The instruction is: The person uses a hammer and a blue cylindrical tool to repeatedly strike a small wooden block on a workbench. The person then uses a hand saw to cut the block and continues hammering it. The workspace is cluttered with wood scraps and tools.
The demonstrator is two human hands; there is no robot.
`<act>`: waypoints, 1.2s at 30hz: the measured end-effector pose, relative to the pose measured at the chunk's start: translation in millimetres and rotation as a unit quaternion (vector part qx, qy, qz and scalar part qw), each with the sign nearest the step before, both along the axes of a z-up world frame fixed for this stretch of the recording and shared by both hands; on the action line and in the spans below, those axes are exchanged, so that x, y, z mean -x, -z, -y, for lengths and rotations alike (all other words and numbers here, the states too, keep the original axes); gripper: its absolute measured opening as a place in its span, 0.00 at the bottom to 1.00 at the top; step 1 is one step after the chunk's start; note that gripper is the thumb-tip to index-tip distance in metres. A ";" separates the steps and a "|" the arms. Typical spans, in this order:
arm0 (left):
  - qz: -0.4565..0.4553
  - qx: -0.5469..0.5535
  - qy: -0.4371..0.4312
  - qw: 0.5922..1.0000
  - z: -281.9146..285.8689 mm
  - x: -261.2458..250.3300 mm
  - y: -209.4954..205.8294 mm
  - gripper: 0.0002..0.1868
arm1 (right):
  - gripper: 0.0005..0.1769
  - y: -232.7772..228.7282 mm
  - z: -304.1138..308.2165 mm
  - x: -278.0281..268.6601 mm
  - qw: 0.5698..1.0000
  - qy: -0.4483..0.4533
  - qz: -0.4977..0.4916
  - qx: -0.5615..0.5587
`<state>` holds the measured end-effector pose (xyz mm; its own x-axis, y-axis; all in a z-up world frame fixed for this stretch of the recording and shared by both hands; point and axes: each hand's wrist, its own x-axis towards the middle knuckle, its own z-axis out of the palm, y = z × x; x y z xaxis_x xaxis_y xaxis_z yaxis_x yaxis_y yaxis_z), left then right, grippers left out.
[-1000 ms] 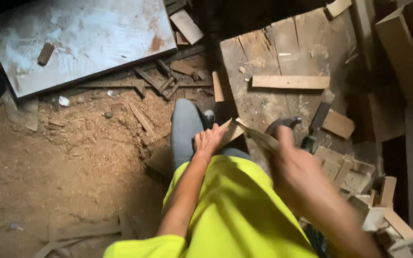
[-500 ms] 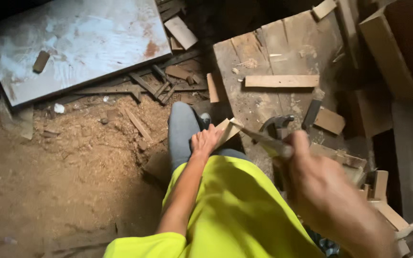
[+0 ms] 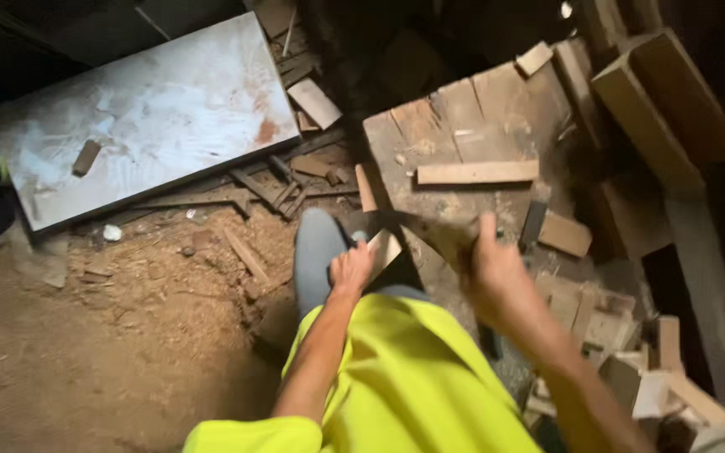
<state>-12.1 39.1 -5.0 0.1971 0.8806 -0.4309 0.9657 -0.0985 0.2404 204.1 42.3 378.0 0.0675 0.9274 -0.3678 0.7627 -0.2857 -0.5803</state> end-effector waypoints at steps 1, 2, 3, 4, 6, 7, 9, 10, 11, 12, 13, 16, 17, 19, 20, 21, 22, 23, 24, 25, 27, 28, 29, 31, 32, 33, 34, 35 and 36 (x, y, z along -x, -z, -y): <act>0.014 0.044 -0.010 0.999 6.5 -2.1 -9.9 0.25 | 0.18 -5.9 3.1 -0.4 1.000 0.018 0.005 0.014; 0.017 0.061 -0.019 0.998 12.2 -1.0 -19.7 0.26 | 0.17 -9.9 5.4 0.0 0.999 0.035 0.010 0.028; 0.024 0.069 -0.032 0.997 5.4 -4.0 -29.0 0.26 | 0.16 -14.7 2.3 -2.1 0.999 0.031 0.007 0.040; 0.031 0.077 -0.045 0.995 -1.9 -7.4 -38.4 0.27 | 0.15 -19.8 1.4 -4.2 0.998 0.026 0.004 0.051; 0.045 0.070 -0.053 0.995 -3.2 -9.4 -56.7 0.27 | 0.15 -27.5 7.4 -8.1 0.997 0.022 -0.008 0.077; 0.051 0.067 -0.057 0.995 -5.4 -7.8 -65.4 0.27 | 0.15 -33.0 11.5 -14.1 0.996 0.025 -0.015 0.086; 0.059 0.074 -0.069 0.993 -10.2 -5.1 -81.4 0.27 | 0.16 -41.9 18.3 -27.6 0.989 0.056 -0.011 0.137; 0.064 0.079 -0.074 0.992 -12.1 -5.3 -88.3 0.27 | 0.18 -44.7 20.5 -34.6 0.980 0.085 -0.001 0.178; 0.085 0.067 -0.105 0.989 -11.9 -5.9 -94.7 0.26 | 0.18 -47.6 24.5 -42.3 0.986 0.083 -0.014 0.142; 0.105 0.056 -0.137 0.983 -12.4 -5.3 -100.7 0.26 | 0.19 -52.4 30.0 -51.1 0.991 0.081 -0.026 0.105; 0.124 0.042 -0.169 0.977 -16.0 -3.1 -106.8 0.26 | 0.19 -56.0 32.6 -57.9 0.994 0.079 -0.040 0.066; 0.167 0.027 -0.162 0.972 -27.2 -1.3 -118.9 0.26 | 0.14 -59.2 39.0 -74.4 0.984 0.135 -0.043 0.107; 0.178 0.041 -0.171 0.968 -33.0 -2.7 -122.5 0.26 | 0.16 -60.8 41.7 -77.1 0.985 0.136 -0.051 0.097; 0.197 0.071 -0.188 0.959 -39.7 -9.8 -129.5 0.27 | 0.21 -66.6 51.6 -81.3 0.985 0.142 -0.066 0.078; 0.210 0.074 -0.200 0.954 -42.5 -13.5 -132.3 0.28 | 0.22 -70.2 56.3 -86.1 0.984 0.149 -0.065 0.070; 0.224 0.079 -0.208 0.949 -44.4 -19.6 -134.3 0.28 | 0.24 -76.8 64.1 -92.9 0.983 0.160 -0.062 0.062; 0.237 0.084 -0.216 0.943 -45.5 -25.0 -136.7 0.29 | 0.25 -83.2 72.0 -99.0 0.982 0.172 -0.059 0.055; 0.251 0.090 -0.203 0.942 -47.9 -31.5 -139.8 0.30 | 0.22 -90.4 81.8 -102.6 0.978 0.198 -0.058 0.008; 0.263 0.096 -0.189 0.941 -48.7 -37.1 -143.8 0.31 | 0.20 -98.4 92.3 -105.7 0.972 0.224 -0.056 -0.038; 0.274 0.102 -0.178 0.940 -48.8 -40.7 -148.0 0.32 | 0.17 -102.5 98.9 -108.1 0.964 0.248 -0.054 -0.083; 0.322 0.124 -0.160 0.925 -50.9 -48.6 -155.4 0.37 | 0.19 -103.7 103.7 -114.7 0.954 0.258 -0.044 -0.146; 0.344 0.134 -0.152 0.917 -51.7 -52.9 -158.5 0.39 | 0.20 -99.9 104.4 -116.2 0.948 0.262 -0.038 -0.178; 0.347 0.142 -0.139 0.917 -53.4 -58.7 -160.6 0.40 | 0.20 -89.0 103.0 -114.4 0.948 0.241 -0.016 -0.206; 0.351 0.155 -0.109 0.917 -57.9 -70.7 -163.1 0.42 | 0.18 -57.2 94.8 -110.5 0.953 0.199 0.004 -0.226; 0.344 0.188 -0.111 0.913 -60.1 -75.8 -163.6 0.41 | 0.17 -38.1 89.8 -108.1 0.959 0.179 0.000 -0.219; 0.335 0.221 -0.112 0.909 -60.4 -78.3 -163.9 0.41 | 0.20 -17.3 82.9 -106.2 0.959 0.155 0.031 -0.236; 0.324 0.254 -0.113 0.904 -60.8 -80.3 -163.1 0.41 | 0.24 3.3 77.6 -104.0 0.957 0.130 0.062 -0.252; 0.348 0.232 -0.106 0.902 -60.2 -78.7 -160.9 0.39 | 0.26 23.5 75.6 -100.0 0.958 0.152 0.082 -0.228; 0.373 0.211 -0.099 0.898 -59.2 -76.5 -157.9 0.38 | 0.28 41.3 75.9 -97.5 0.958 0.173 0.101 -0.205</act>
<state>64.4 98.2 152.9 0.4268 0.7198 -0.5475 0.5096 0.3087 0.8031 301.7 -33.7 336.7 0.4286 0.9004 0.0750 0.7723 -0.3221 -0.5475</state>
